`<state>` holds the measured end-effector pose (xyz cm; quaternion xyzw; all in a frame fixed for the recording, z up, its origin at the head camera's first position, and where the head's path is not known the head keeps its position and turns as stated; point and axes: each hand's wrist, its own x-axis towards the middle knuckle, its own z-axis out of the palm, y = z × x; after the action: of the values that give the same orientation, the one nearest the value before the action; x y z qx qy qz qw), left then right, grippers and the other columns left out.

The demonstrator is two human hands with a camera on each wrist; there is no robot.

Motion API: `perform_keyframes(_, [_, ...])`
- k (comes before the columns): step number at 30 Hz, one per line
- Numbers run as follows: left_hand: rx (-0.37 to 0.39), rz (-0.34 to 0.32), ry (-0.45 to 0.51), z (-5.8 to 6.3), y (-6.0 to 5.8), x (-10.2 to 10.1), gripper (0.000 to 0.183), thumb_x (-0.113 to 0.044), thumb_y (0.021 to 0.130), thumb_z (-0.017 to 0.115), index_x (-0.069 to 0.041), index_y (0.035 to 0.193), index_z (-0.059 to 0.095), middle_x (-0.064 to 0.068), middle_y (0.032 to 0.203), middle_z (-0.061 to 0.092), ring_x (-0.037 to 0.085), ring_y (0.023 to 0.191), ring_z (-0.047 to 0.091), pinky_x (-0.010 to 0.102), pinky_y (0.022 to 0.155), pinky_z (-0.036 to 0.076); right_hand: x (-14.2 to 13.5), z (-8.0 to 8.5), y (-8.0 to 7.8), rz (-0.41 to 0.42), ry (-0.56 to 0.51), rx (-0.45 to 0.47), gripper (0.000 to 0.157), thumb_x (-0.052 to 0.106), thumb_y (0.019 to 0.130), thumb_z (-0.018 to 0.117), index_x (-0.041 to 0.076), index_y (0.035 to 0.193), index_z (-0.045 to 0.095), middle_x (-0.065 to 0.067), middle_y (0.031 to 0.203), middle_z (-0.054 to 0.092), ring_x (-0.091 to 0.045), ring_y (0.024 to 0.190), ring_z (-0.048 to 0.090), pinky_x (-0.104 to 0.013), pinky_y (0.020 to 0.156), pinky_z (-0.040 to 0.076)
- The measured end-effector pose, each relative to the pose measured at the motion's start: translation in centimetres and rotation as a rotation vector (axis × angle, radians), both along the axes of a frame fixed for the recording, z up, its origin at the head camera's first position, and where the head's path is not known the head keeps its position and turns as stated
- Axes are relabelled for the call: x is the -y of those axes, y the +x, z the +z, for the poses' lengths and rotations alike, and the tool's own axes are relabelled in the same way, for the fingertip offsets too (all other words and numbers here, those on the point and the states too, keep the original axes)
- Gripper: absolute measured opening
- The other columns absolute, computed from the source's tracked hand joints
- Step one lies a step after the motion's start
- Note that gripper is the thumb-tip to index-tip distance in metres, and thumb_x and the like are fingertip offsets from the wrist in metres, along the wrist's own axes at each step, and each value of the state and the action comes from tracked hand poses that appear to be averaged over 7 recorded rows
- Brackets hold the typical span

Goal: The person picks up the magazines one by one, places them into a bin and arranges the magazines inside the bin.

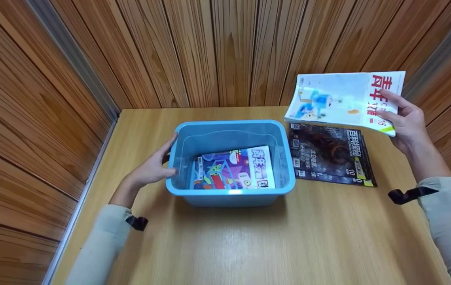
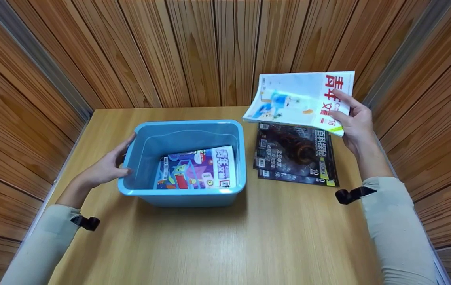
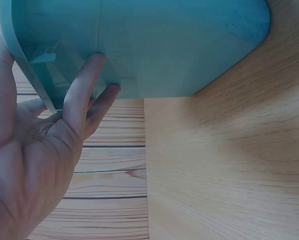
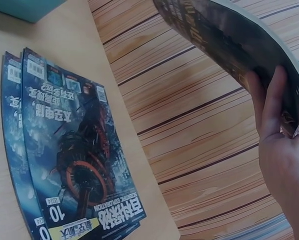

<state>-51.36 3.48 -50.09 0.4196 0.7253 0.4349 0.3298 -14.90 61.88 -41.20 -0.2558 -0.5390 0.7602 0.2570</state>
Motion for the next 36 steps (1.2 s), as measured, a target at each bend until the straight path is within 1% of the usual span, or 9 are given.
perform_keyframes(4, [0.015, 0.002, 0.005, -0.1, 0.0, -0.1, 0.113, -0.022, 0.099, 0.073, -0.022, 0.183, -0.003, 0.015, 0.193, 0.003, 0.058, 0.175, 0.015, 0.078, 0.135, 0.028, 0.1, 0.4, -0.3, -0.022, 0.004, -0.025, 0.063, 0.000, 0.102, 0.076, 0.023, 0.160, 0.065, 0.003, 0.146, 0.057, -0.007, 0.111, 0.081, -0.025, 0.086, 0.070])
perform_keyframes(7, [0.025, 0.002, 0.007, -0.1, 0.0, -0.1, 0.114, -0.021, 0.098, 0.072, -0.024, 0.183, -0.003, 0.015, 0.193, 0.003, 0.058, 0.175, 0.015, 0.078, 0.134, 0.029, 0.2, 0.4, -0.4, -0.034, -0.012, -0.041, 0.062, 0.000, 0.102, 0.075, 0.023, 0.159, 0.065, 0.003, 0.147, 0.057, -0.008, 0.111, 0.081, -0.026, 0.086, 0.070])
perform_keyframes(14, [0.013, -0.005, 0.013, -0.2, -0.1, 0.0, 0.114, -0.029, 0.099, 0.075, -0.022, 0.183, -0.002, 0.015, 0.193, 0.002, 0.057, 0.175, 0.014, 0.078, 0.136, 0.027, 1.8, -0.2, -0.5, -0.051, -0.103, -0.133, 0.059, -0.005, 0.103, 0.072, 0.019, 0.157, 0.068, 0.001, 0.151, 0.054, -0.013, 0.112, 0.083, -0.030, 0.087, 0.071])
perform_keyframes(18, [0.013, 0.001, 0.008, -0.2, -0.1, 0.1, 0.113, -0.026, 0.100, 0.074, -0.023, 0.183, -0.002, 0.015, 0.193, 0.002, 0.057, 0.175, 0.014, 0.078, 0.136, 0.026, 3.0, -0.3, -0.6, -0.052, -0.127, -0.165, 0.060, -0.007, 0.103, 0.071, 0.018, 0.158, 0.067, 0.000, 0.154, 0.053, -0.015, 0.114, 0.084, -0.032, 0.089, 0.071])
perform_keyframes(23, [0.008, 0.008, 0.001, -0.1, 0.0, 0.1, 0.112, -0.024, 0.099, 0.073, -0.024, 0.183, -0.002, 0.014, 0.193, 0.002, 0.057, 0.175, 0.015, 0.079, 0.135, 0.027, 4.2, -0.2, -1.1, -0.042, -0.121, -0.160, 0.062, -0.006, 0.104, 0.070, 0.019, 0.161, 0.064, 0.000, 0.156, 0.051, -0.014, 0.115, 0.083, -0.032, 0.090, 0.071])
perform_keyframes(28, [-0.001, 0.010, -0.002, 0.0, 0.0, 0.2, 0.113, -0.023, 0.099, 0.073, -0.023, 0.183, -0.002, 0.015, 0.193, 0.003, 0.058, 0.175, 0.015, 0.078, 0.135, 0.028, 5.3, -0.2, -1.6, -0.019, -0.086, -0.126, 0.064, -0.006, 0.104, 0.071, 0.020, 0.161, 0.063, -0.001, 0.154, 0.052, -0.013, 0.114, 0.083, -0.032, 0.090, 0.071])
perform_keyframes(35, [0.011, 0.009, 0.000, 0.1, 0.0, 0.0, 0.113, -0.019, 0.098, 0.072, -0.021, 0.183, -0.002, 0.017, 0.193, 0.003, 0.058, 0.175, 0.017, 0.077, 0.135, 0.029, 6.4, -0.1, -2.1, 0.048, -0.086, -0.134, 0.062, -0.007, 0.105, 0.069, 0.021, 0.161, 0.064, -0.001, 0.147, 0.057, -0.016, 0.111, 0.084, -0.034, 0.088, 0.072])
perform_keyframes(36, [0.013, 0.008, 0.002, 0.1, 0.0, 0.0, 0.113, -0.019, 0.098, 0.072, -0.021, 0.183, -0.002, 0.017, 0.193, 0.003, 0.058, 0.175, 0.016, 0.077, 0.136, 0.028, 6.5, -0.1, -2.2, 0.056, -0.071, -0.130, 0.062, -0.006, 0.105, 0.069, 0.020, 0.161, 0.064, -0.001, 0.146, 0.057, -0.016, 0.112, 0.084, -0.034, 0.088, 0.072])
